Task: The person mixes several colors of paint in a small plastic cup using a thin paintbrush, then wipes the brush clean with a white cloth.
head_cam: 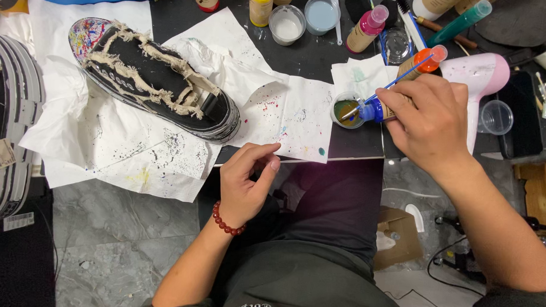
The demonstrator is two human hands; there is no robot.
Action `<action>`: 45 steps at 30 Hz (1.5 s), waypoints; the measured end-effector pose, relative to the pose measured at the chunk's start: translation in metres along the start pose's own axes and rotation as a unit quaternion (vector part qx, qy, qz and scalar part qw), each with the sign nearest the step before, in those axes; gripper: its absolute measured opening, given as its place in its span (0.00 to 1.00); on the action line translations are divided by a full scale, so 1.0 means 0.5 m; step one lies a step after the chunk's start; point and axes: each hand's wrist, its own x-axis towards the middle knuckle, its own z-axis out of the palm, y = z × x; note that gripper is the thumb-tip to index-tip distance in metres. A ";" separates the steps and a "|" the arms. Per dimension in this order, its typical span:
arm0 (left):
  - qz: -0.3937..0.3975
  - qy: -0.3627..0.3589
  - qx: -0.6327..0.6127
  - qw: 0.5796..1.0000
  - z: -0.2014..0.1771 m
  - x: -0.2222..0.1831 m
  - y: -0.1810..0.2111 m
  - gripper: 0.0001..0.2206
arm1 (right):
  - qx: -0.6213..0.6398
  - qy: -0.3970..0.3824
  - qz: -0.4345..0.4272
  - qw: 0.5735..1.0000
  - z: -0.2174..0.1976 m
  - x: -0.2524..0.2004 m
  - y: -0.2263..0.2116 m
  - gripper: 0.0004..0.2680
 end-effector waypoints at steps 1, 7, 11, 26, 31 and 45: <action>0.004 0.002 0.006 1.000 0.000 0.002 0.000 0.10 | -0.017 0.008 -0.003 1.000 -0.004 0.002 0.000 0.16; 0.010 0.005 0.008 1.000 0.000 0.002 0.003 0.10 | -0.028 0.012 -0.005 1.000 -0.014 -0.003 -0.010 0.17; 0.016 0.004 0.021 1.000 0.000 0.001 0.002 0.10 | -0.012 -0.014 -0.010 1.000 -0.008 -0.014 -0.005 0.18; 0.025 0.006 0.028 0.999 0.002 0.005 0.013 0.10 | 0.278 -0.003 0.252 0.927 -0.006 -0.040 -0.040 0.18; 0.064 0.001 0.045 0.997 0.022 0.003 0.044 0.10 | 0.546 0.021 0.282 0.789 0.002 -0.061 -0.081 0.20; 0.006 -0.096 -0.007 0.995 0.074 -0.054 0.098 0.26 | 0.629 0.000 0.261 0.732 0.050 -0.128 -0.291 0.20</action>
